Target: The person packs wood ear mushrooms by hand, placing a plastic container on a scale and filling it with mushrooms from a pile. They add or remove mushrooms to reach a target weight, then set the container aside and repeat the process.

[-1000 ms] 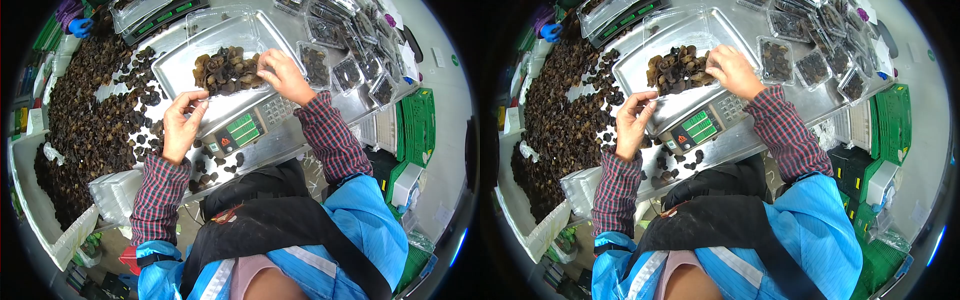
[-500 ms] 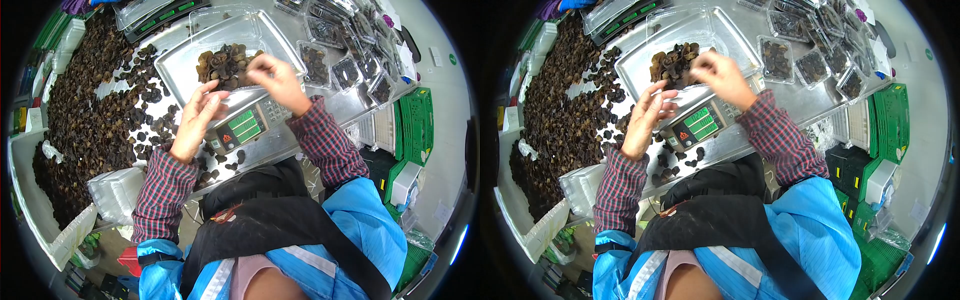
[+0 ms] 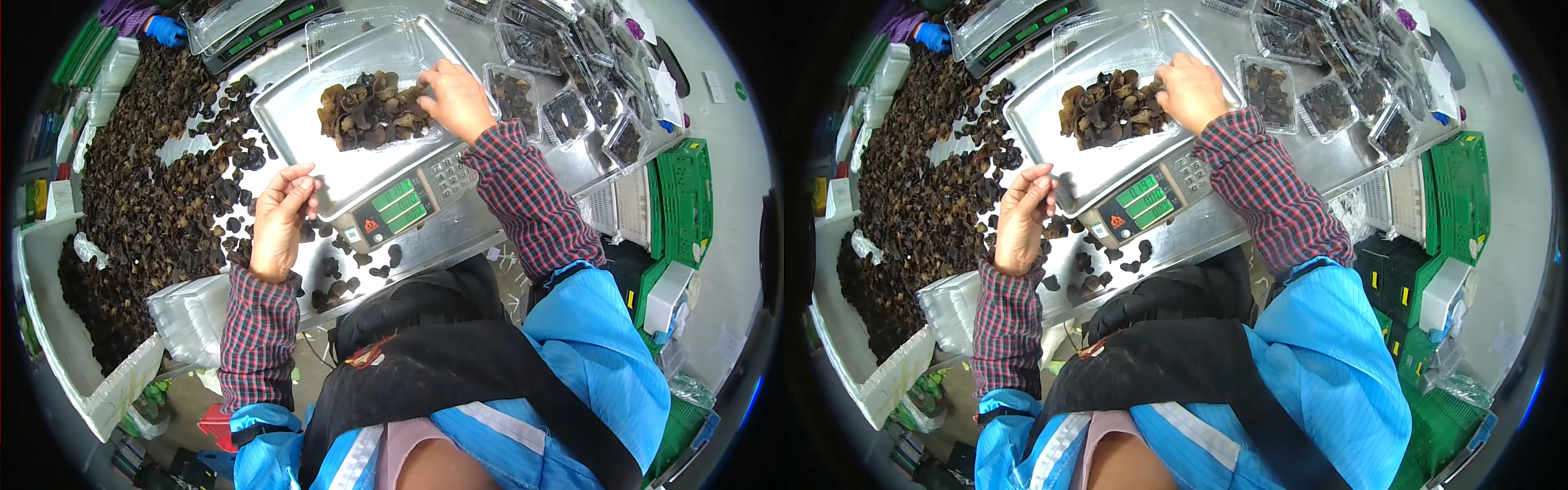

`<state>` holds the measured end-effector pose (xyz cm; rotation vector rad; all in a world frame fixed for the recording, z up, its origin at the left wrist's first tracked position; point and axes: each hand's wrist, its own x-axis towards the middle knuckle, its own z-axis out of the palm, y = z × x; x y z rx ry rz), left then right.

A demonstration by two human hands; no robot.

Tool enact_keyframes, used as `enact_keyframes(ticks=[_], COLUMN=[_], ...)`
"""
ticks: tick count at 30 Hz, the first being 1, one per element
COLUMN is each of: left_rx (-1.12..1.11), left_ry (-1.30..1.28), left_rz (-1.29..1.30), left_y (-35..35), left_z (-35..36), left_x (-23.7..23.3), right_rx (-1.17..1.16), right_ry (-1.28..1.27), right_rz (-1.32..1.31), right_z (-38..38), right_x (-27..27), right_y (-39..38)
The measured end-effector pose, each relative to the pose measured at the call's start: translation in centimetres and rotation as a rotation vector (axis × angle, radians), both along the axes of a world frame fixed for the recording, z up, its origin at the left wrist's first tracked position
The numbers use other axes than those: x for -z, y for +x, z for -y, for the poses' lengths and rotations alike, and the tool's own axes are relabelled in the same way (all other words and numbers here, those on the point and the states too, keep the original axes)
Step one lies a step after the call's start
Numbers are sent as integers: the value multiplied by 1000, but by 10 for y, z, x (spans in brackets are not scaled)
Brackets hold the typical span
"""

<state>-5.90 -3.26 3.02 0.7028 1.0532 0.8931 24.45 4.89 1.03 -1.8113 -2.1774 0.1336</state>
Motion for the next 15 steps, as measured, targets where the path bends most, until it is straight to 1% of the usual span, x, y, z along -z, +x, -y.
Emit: enact_keyframes(ticks=[3, 5, 6, 8, 9, 10, 11, 12, 13, 14, 15], left_rx=[56, 87, 89, 120, 133, 145, 129, 115, 115, 130, 214], left_ry=[8, 22, 26, -21, -6, -2, -39, -78, -76, -74, -41], left_rz=[-12, -1, 2, 58, 95, 95, 206, 317, 331, 332, 234], left_y=[5, 10, 11, 16, 23, 29, 34, 37, 34, 24, 7], left_z=[2, 3, 3, 4, 5, 6, 7, 9, 13, 16, 18], left_x=[-1, -3, -4, -7, -19, -29, -37, -41, -41, -34, -19], right_rx=[36, 41, 43, 29, -82, -179, -317, -419, -534, -586, -566], right_ry=[20, 244, 247, 389, 377, 305, 392, 409, 316, 257, 205], right_rz=[28, -128, -125, -372, -509, -610, -538, -466, -415, -470, -515], right_z=[0, 5, 8, 15, 24, 36, 49, 65, 86, 99, 110], right_x=[-4, -11, -17, -28, -39, -47, -48, -43, -45, -42, -44], right_y=[-1, 3, 2, -4, -16, -33, -51, -70, -88, -102, -105])
